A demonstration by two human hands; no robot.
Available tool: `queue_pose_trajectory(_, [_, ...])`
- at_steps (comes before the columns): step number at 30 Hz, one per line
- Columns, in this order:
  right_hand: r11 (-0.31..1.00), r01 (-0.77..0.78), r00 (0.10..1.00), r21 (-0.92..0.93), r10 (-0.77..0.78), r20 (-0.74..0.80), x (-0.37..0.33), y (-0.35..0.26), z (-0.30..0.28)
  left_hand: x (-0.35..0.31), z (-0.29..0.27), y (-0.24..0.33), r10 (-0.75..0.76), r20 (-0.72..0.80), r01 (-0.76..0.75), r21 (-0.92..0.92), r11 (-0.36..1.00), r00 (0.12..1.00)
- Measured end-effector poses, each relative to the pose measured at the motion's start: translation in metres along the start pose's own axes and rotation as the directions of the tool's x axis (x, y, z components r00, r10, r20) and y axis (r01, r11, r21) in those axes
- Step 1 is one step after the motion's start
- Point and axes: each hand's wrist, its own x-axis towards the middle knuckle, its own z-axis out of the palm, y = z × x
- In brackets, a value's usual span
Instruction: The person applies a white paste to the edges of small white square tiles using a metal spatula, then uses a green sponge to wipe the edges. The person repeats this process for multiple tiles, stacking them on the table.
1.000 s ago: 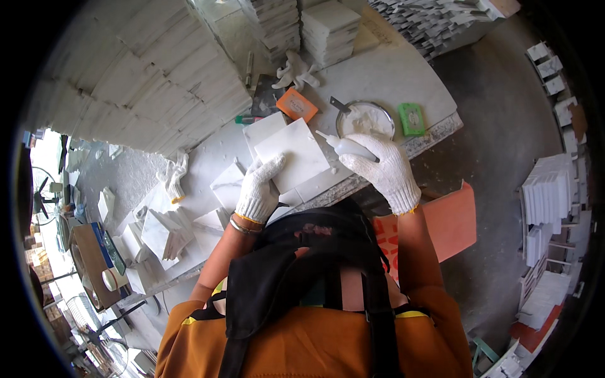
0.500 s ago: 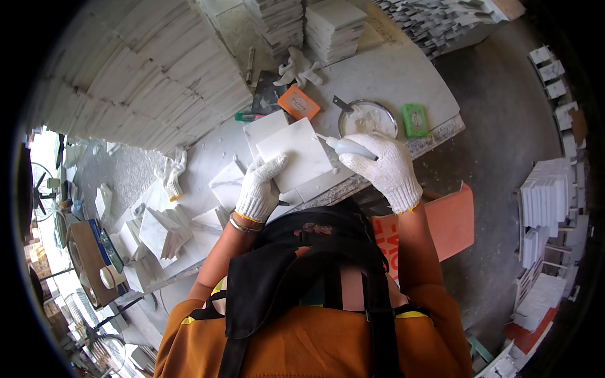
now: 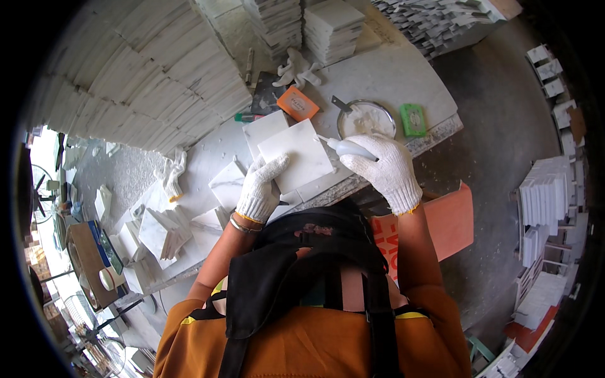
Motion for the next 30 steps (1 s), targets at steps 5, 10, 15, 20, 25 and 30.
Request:
queue_pose_trajectory(5, [1.000,0.001,1.000,0.003,-0.001,0.003,-0.0009,0.0003,-0.0010,0.0008,0.0000,-0.0010,0.001,-0.001,-0.001,0.011,1.000,1.000])
queue_pose_trajectory(10, [1.000,0.002,1.000,-0.016,-0.001,0.011,-0.0009,-0.0003,-0.0013,0.0004,0.0002,-0.0008,-0.002,-0.005,0.002,0.012,1.000,1.000])
queue_pose_trajectory(15, [0.998,0.058,0.997,-0.017,-0.059,-0.044,-0.0007,0.0021,0.0012,0.0004,0.0028,0.0009,-0.016,-0.020,0.015,-0.009,1.000,1.000])
queue_pose_trajectory(20, [1.000,-0.003,1.000,0.005,0.003,-0.002,-0.0008,0.0013,-0.0003,0.0019,-0.0010,-0.0012,-0.005,-0.012,0.005,0.016,1.000,1.000])
queue_pose_trajectory(25, [1.000,-0.011,1.000,0.013,0.011,0.003,0.0001,0.0011,-0.0003,0.0019,-0.0013,-0.0019,-0.007,-0.022,0.007,0.006,1.000,1.000])
queue_pose_trajectory(30, [1.000,0.006,1.000,-0.001,-0.006,-0.003,0.0004,0.0042,0.0008,0.0039,-0.0032,-0.0044,-0.002,-0.020,0.002,-0.005,1.000,1.000])
